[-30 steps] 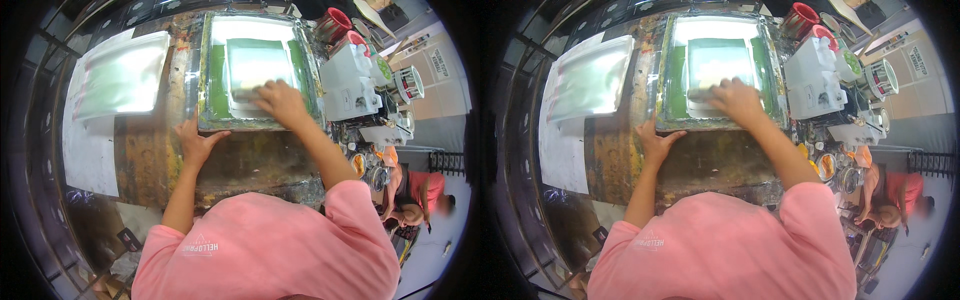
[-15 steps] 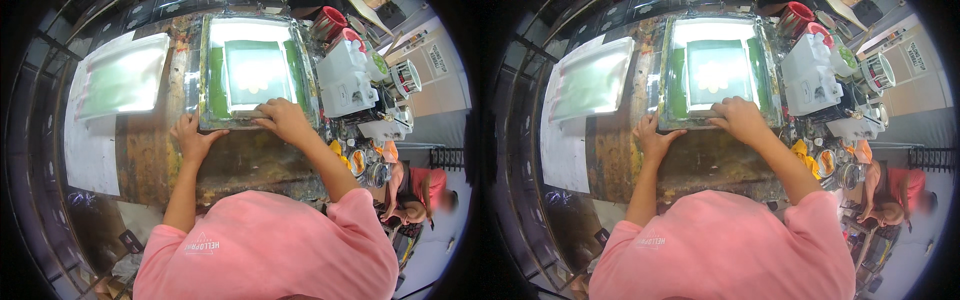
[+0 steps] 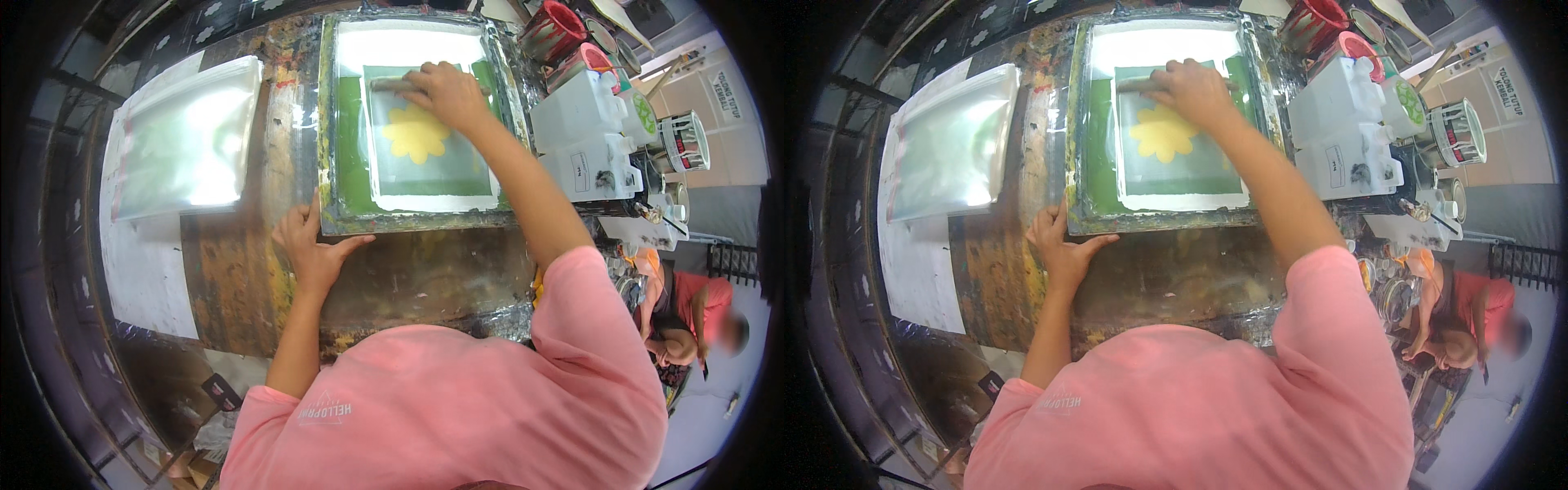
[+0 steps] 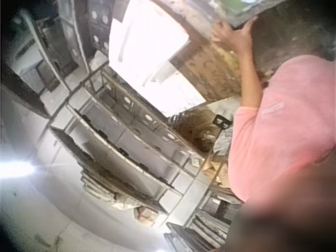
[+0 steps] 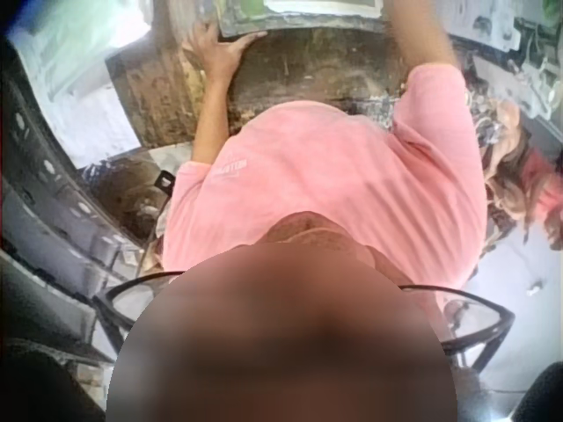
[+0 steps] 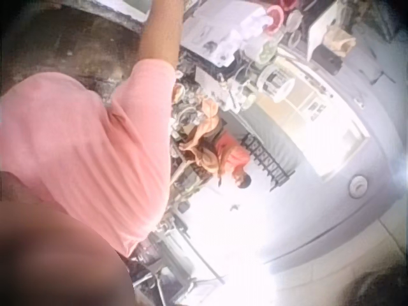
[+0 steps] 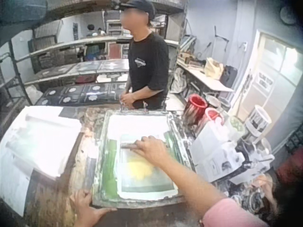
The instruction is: The person repeatedly applies green ink across a screen-printing frame using a squeegee, then lifts the frame to reveal a flower-shaped print on a white substrate. The process is repeated multiple times in a continuous loop.
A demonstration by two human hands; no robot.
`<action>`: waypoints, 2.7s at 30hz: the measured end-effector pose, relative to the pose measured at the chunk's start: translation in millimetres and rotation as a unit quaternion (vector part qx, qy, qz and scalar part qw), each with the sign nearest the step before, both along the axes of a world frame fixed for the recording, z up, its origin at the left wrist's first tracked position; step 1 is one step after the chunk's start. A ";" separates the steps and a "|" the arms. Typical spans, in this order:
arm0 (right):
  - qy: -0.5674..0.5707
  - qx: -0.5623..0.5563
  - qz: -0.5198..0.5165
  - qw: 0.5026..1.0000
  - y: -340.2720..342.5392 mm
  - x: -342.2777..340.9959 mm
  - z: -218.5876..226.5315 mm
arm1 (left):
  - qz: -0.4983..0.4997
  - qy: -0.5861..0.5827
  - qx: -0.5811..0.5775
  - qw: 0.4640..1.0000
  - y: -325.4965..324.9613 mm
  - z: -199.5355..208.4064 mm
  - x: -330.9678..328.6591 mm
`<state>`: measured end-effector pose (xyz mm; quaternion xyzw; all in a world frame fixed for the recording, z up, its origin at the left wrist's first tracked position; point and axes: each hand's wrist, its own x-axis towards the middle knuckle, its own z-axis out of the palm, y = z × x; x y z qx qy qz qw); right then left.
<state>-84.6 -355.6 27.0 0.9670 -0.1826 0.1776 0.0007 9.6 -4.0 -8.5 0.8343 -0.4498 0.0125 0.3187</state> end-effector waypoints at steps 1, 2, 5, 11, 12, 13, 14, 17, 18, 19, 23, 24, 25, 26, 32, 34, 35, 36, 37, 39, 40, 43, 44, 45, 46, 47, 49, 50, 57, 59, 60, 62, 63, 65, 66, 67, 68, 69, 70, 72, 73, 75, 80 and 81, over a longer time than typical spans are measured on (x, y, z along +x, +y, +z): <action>0.032 0.004 -0.015 0.999 -12.6 9.1 6.0 | -0.002 -0.004 -0.005 1.000 0.2 0.2 0.2; 0.034 0.025 0.008 0.999 -23.1 14.7 13.6 | -0.004 -0.009 -0.012 1.000 0.1 0.2 0.8; 0.086 0.099 0.025 0.991 -45.4 20.9 37.1 | -0.009 -0.037 -0.025 0.999 1.1 -1.6 0.3; 0.089 0.090 0.015 0.992 -63.4 25.7 47.1 | -0.016 0.028 -0.069 0.997 1.1 -8.0 -2.0; 0.081 0.089 0.015 0.993 -62.3 27.3 42.8 | -0.020 0.023 -0.076 0.997 0.7 -8.8 -1.9; 0.083 0.089 0.006 0.993 -59.7 29.3 37.6 | -0.022 0.023 -0.081 0.996 0.1 -9.5 -1.7; 0.083 0.088 -0.005 0.993 -56.8 30.0 32.9 | -0.024 0.023 -0.086 0.996 -0.3 -10.1 -1.3; 0.048 0.036 -0.013 0.998 -37.7 23.1 18.6 | -0.024 0.024 -0.088 0.996 -0.1 -11.3 -1.1; 0.033 0.012 -0.015 0.999 -28.3 17.3 15.2 | -0.021 0.019 -0.086 0.996 0.2 -11.8 -1.4; 0.027 0.009 -0.014 0.999 -16.9 9.7 12.8 | -0.017 0.017 -0.087 0.996 0.4 -12.4 -1.9; 0.023 0.003 -0.011 1.000 43.1 -31.4 15.5 | -0.015 0.008 -0.080 0.997 0.1 -15.2 -1.9; 0.010 -0.006 -0.003 1.000 63.4 -45.5 18.7 | -0.015 0.006 -0.085 0.996 0.1 -16.1 -1.5; 0.045 0.027 -0.014 0.999 82.9 -59.5 23.9 | -0.015 0.004 -0.091 0.996 0.3 -16.8 -1.3; 0.053 0.037 -0.015 0.998 102.4 -72.6 29.6 | -0.015 0.001 -0.097 0.995 0.5 -17.2 -1.0; 0.029 0.077 -0.017 0.996 154.7 -104.1 74.3 | 0.015 0.043 -0.077 0.996 -1.6 2.1 -10.5; 0.022 0.055 -0.002 0.998 153.2 -105.1 93.6 | -0.022 0.220 -0.214 0.952 -13.2 21.9 -14.6; 0.025 0.044 0.004 0.999 152.4 -105.1 104.0 | -0.020 0.327 -0.253 0.910 -20.8 33.7 -16.3; -0.008 -0.035 -0.009 0.999 154.9 -103.5 113.0 | -0.040 0.317 -0.289 0.902 -27.2 46.8 -15.5; -0.037 -0.068 -0.022 0.997 155.0 -99.6 122.7 | -0.040 0.327 -0.300 0.895 -33.4 61.0 -11.7; -0.108 -0.137 -0.042 0.984 143.7 -83.1 145.4 | -0.051 0.309 -0.326 0.892 -43.2 86.7 -5.6; -0.122 -0.148 -0.037 0.981 133.8 -75.3 158.3 | -0.062 0.280 -0.341 0.895 -47.9 96.3 -1.7; -0.172 -0.168 -0.021 0.971 110.4 -57.2 189.8 | -0.059 0.149 -0.256 0.953 -48.2 102.3 2.3; -0.187 -0.165 -0.020 0.968 106.6 -52.8 197.1 | -0.050 0.078 -0.178 0.980 -43.7 97.4 2.1; -0.192 -0.156 -0.033 0.968 102.9 -49.3 204.2 | -0.038 0.009 -0.105 0.994 -39.6 89.0 1.0; -0.174 -0.144 -0.036 0.973 100.8 -49.1 210.4 | -0.004 -0.051 0.057 0.997 -31.4 76.2 -7.7; -0.185 -0.130 -0.038 0.973 97.8 -46.9 216.9 | 0.008 -0.081 0.115 0.990 -26.0 61.9 -17.2; -0.203 -0.103 -0.039 0.973 93.5 -43.1 227.3 | 0.046 -0.096 0.289 0.951 -19.0 36.6 -31.4; -0.194 -0.098 -0.047 0.975 91.8 -41.6 231.6 | 0.034 -0.095 0.249 0.963 -17.4 27.9 -31.5; -0.206 -0.076 -0.033 0.975 80.1 -31.2 248.6 | -0.024 0.077 -0.021 0.997 -49.9 44.1 -23.9; -0.189 -0.073 -0.043 0.978 78.7 -30.5 253.3 | -0.026 0.129 -0.135 0.982 -71.2 63.0 -18.8; -0.185 -0.069 -0.045 0.979 78.3 -30.1 256.0 | -0.017 0.140 -0.170 0.975 -82.8 72.9 -15.1; -0.179 -0.065 -0.048 0.981 78.5 -29.6 259.5 | 0.012 0.155 -0.188 0.970 -88.7 92.1 -4.7; -0.186 -0.068 -0.045 0.979 78.7 -29.7 260.2 | 0.032 0.161 -0.170 0.972 -86.0 101.1 4.8; -0.200 -0.073 -0.037 0.976 80.2 -29.9 257.8 | 0.065 0.197 -0.182 0.961 -74.4 113.8 24.8; -0.210 -0.092 -0.027 0.973 80.1 -29.5 256.1 | 0.076 0.225 -0.210 0.948 -61.8 118.1 36.3; -0.204 -0.080 -0.030 0.975 79.1 -30.4 254.5 | 0.104 0.262 -0.219 0.934 -47.9 121.0 48.3; -0.198 -0.067 -0.032 0.977 78.4 -31.2 252.9 | 0.088 0.244 -0.242 0.935 -33.3 122.9 61.3; -0.193 -0.054 -0.030 0.979 77.3 -31.3 251.4 | 0.090 0.225 -0.251 0.937 -17.7 125.9 77.4; -0.198 -0.074 -0.040 0.977 77.2 -30.0 249.7 | 0.110 0.225 -0.251 0.935 -6.3 128.8 96.7; -0.192 -0.062 -0.050 0.978 76.5 -29.1 248.2 | 0.139 0.131 -0.241 0.952 18.0 127.4 130.5; -0.190 -0.056 -0.054 0.979 75.8 -29.0 249.3 | 0.150 0.064 -0.234 0.958 30.8 126.5 149.7; -0.199 -0.104 -0.041 0.974 78.3 -27.3 247.3 | 0.164 0.095 -0.250 0.949 54.2 125.0 194.3; -0.119 -0.081 -0.067 0.987 79.0 -31.6 246.8 | 0.217 0.007 -0.212 0.953 93.8 104.3 290.6; -0.134 -0.090 -0.061 0.985 78.5 -32.8 246.1 | 0.225 0.006 -0.204 0.953 98.9 98.1 299.5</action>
